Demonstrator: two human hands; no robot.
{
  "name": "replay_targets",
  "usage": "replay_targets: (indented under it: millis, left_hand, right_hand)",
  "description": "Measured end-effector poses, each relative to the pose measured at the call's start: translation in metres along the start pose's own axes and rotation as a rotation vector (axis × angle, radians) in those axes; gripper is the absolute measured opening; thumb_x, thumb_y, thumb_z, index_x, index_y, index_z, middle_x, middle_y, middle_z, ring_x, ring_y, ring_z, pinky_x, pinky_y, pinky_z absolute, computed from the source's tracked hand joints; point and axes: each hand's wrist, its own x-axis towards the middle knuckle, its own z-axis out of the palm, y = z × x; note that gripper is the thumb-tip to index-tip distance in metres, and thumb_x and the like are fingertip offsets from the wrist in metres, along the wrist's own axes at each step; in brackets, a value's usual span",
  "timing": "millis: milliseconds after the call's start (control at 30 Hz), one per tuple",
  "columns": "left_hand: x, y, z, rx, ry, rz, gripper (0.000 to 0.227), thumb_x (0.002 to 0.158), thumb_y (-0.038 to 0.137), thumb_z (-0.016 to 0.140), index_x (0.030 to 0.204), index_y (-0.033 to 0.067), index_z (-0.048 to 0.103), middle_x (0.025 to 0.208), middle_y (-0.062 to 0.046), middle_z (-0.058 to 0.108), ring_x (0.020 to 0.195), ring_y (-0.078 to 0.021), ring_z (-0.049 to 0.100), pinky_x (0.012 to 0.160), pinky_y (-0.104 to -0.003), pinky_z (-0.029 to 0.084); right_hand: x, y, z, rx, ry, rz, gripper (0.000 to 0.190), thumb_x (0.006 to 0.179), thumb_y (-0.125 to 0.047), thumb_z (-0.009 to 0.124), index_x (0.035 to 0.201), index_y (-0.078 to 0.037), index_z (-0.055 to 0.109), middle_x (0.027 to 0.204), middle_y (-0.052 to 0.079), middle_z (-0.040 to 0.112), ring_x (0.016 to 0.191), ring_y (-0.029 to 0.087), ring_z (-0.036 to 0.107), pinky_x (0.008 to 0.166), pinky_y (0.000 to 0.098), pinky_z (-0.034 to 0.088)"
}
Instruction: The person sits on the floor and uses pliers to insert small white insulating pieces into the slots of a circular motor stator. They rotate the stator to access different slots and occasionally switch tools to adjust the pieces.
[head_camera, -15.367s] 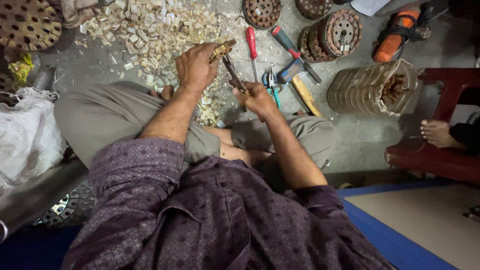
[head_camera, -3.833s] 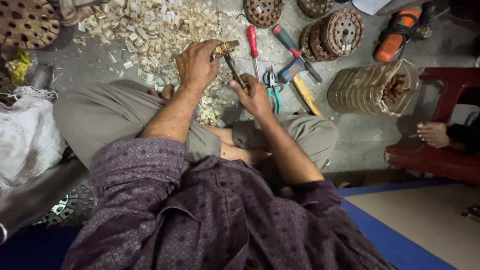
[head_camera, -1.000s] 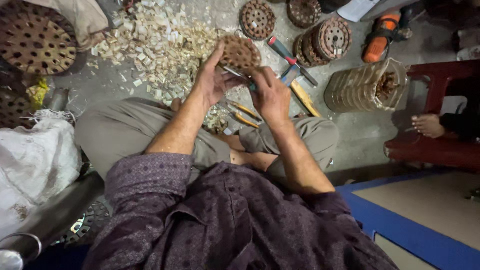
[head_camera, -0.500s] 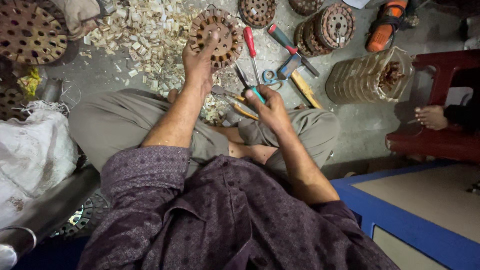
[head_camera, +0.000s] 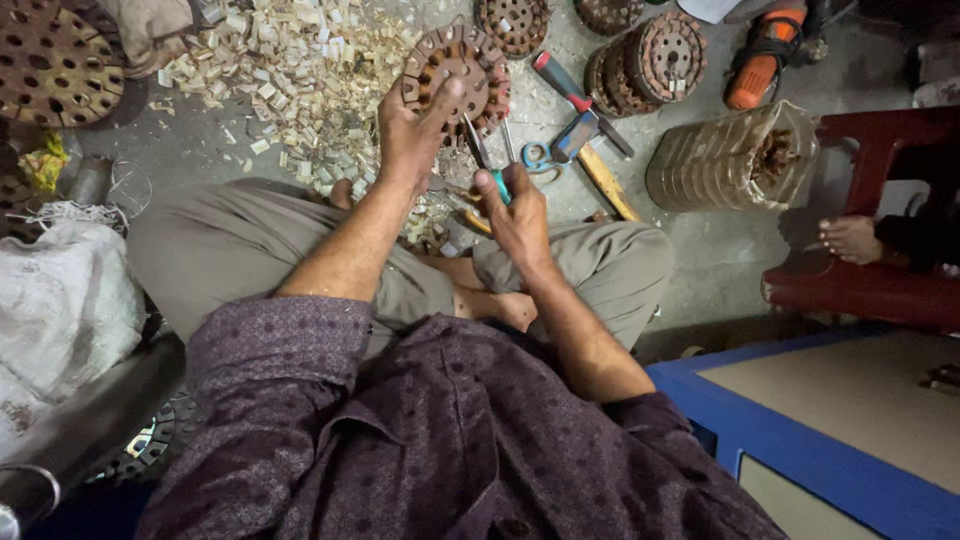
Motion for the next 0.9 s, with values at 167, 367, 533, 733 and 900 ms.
replay_targets:
  millis: [167, 367, 533, 733, 900]
  left_hand:
    - [0.0, -0.004, 0.0, -0.162, -0.187, 0.056, 0.072, 0.082, 0.049, 0.085, 0.132, 0.0031, 0.059, 0.127, -0.016, 0.071, 0.122, -0.0263, 0.07, 0.112, -0.048, 0.058]
    - [0.0, -0.016, 0.0, -0.362, -0.353, -0.071, 0.077, 0.076, 0.042, 0.094, 0.134, 0.0044, 0.06, 0.131, -0.013, 0.067, 0.126, -0.0261, 0.065, 0.113, -0.047, 0.055]
    - [-0.004, -0.009, -0.002, -0.486, -0.493, -0.156, 0.079, 0.069, 0.042, 0.097, 0.132, 0.012, 0.06, 0.128, -0.008, 0.067, 0.122, -0.0228, 0.064, 0.108, -0.044, 0.055]
    - [-0.003, 0.015, -0.009, 0.244, -0.667, 0.317, 0.045, 0.084, 0.041, 0.089, 0.115, 0.0151, 0.069, 0.103, -0.003, 0.076, 0.097, -0.0161, 0.073, 0.094, -0.039, 0.061]
    - [-0.009, -0.003, 0.0, 0.807, -0.505, 0.508, 0.038, 0.087, 0.043, 0.088, 0.099, 0.0118, 0.07, 0.079, -0.006, 0.073, 0.072, -0.018, 0.071, 0.074, -0.044, 0.058]
  right_hand:
    - [-0.006, 0.012, 0.011, 0.299, -0.092, 0.247, 0.048, 0.101, -0.047, 0.061, 0.099, -0.001, 0.049, 0.066, 0.01, 0.065, 0.051, 0.016, 0.061, 0.042, 0.0319, 0.045]
    - [-0.021, 0.042, -0.006, 1.359, -0.757, 0.772, 0.069, 0.093, -0.077, 0.042, 0.096, -0.009, 0.052, 0.056, 0.001, 0.049, 0.042, 0.008, 0.044, 0.035, 0.0218, 0.032]
    - [-0.042, 0.062, 0.005, 1.719, -0.976, 0.631, 0.07, 0.098, -0.081, 0.033, 0.103, -0.014, 0.053, 0.053, -0.001, 0.04, 0.039, 0.004, 0.032, 0.034, 0.0185, 0.023]
    - [-0.038, 0.059, -0.031, 1.4, -0.941, 0.913, 0.073, 0.099, -0.08, 0.039, 0.086, -0.009, 0.049, 0.054, 0.0, 0.045, 0.037, 0.006, 0.037, 0.03, 0.0201, 0.026]
    - [-0.056, 0.037, -0.049, 0.679, -0.685, 0.885, 0.047, 0.094, -0.058, 0.056, 0.09, -0.01, 0.059, 0.06, 0.006, 0.057, 0.04, 0.015, 0.05, 0.033, 0.0289, 0.038]
